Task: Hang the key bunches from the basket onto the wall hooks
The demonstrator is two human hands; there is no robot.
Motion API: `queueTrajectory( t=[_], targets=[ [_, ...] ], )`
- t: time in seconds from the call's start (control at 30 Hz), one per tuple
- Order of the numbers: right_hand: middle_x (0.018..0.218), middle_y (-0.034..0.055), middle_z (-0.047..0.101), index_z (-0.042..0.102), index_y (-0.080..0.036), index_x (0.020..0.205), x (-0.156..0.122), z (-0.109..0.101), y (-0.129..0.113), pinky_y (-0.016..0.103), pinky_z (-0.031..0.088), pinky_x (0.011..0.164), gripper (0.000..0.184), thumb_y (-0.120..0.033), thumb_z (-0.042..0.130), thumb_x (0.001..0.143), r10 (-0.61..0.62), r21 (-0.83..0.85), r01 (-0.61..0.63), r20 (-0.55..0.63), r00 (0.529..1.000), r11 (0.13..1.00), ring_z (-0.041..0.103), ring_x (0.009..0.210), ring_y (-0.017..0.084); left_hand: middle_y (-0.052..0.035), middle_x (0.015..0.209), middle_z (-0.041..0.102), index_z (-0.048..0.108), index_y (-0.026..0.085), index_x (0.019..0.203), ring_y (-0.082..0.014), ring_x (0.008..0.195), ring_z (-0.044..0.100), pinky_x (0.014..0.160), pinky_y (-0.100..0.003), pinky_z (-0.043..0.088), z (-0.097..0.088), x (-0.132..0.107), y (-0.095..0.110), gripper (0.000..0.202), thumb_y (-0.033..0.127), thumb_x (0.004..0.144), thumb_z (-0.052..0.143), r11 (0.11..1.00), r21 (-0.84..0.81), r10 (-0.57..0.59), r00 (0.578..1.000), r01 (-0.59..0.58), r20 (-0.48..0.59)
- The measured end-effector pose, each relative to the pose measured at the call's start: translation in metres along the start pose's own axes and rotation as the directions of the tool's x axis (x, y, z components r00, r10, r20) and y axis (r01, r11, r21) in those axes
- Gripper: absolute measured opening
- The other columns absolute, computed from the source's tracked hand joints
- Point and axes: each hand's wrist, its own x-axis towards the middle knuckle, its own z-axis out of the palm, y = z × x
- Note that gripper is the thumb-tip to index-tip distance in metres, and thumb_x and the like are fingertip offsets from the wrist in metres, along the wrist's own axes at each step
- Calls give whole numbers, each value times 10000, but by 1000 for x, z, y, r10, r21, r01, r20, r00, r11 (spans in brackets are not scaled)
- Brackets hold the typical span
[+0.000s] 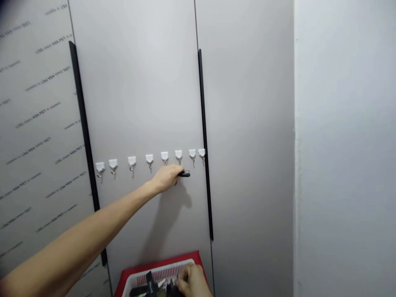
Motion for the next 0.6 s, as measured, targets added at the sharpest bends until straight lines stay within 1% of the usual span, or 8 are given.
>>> queueTrajectory(
  t=[0.17,0.23,0.3,0.37,0.4,0.47,0.53,0.6],
  targets=[
    [451,-21,503,509,-161,428,-7,10,28,178,313,435,96,-151,436,490,86,2,-86,85,993,996,459,474,99,-3,670,535,501,197,729,-126,642,476,599,-224,353,13,-15,-3,172,109,622,399,982,-29,-190,973,188,-129],
    [466,-24,524,516,-179,419,-5,1,25,193,320,437,104,-139,444,482,10,25,-15,172,985,1000,473,487,114,0,681,543,503,181,733,-119,652,480,607,-224,357,18,-19,-5,196,84,607,388,968,-81,-249,957,239,-152],
    [461,-21,528,532,-180,435,8,-23,5,210,331,446,135,-151,429,518,-101,59,91,198,975,994,480,489,126,3,688,548,499,160,700,-104,668,486,622,-210,363,21,-20,-6,201,46,576,388,935,-233,-305,940,266,-150],
    [497,0,538,547,-158,492,34,-58,-30,239,352,505,205,-211,383,604,-181,77,183,-28,983,980,482,517,134,8,664,546,482,145,668,-84,628,493,598,-191,376,22,-19,-7,162,48,574,393,859,-418,-375,920,296,-118],
    [563,8,559,559,-154,560,50,-77,-50,250,362,547,217,-250,378,632,-198,131,224,-184,963,966,490,564,137,10,653,543,472,142,661,-76,592,494,566,-184,381,22,-18,-6,126,71,585,401,812,-496,-403,911,309,-92],
    [691,27,573,560,-149,670,84,-112,-89,273,365,629,218,-281,387,649,-194,215,324,-468,862,921,493,660,139,7,651,539,458,142,662,-68,527,489,492,-174,377,19,-13,-3,66,140,611,417,736,-592,-432,901,329,-37],
    [658,25,559,550,-141,656,113,-136,-121,272,372,614,236,-288,365,667,-192,234,353,-516,835,906,487,624,118,-6,656,535,454,139,659,-65,491,484,443,-169,364,13,-7,1,69,185,625,415,696,-624,-463,886,355,-12],
    [456,2,495,519,-100,523,132,-148,-141,265,383,536,251,-290,405,642,-178,333,366,-481,859,869,448,468,85,-19,638,527,456,129,645,-62,473,476,429,-168,358,4,1,7,72,176,630,402,690,-608,-500,866,393,-7]
  ],
)
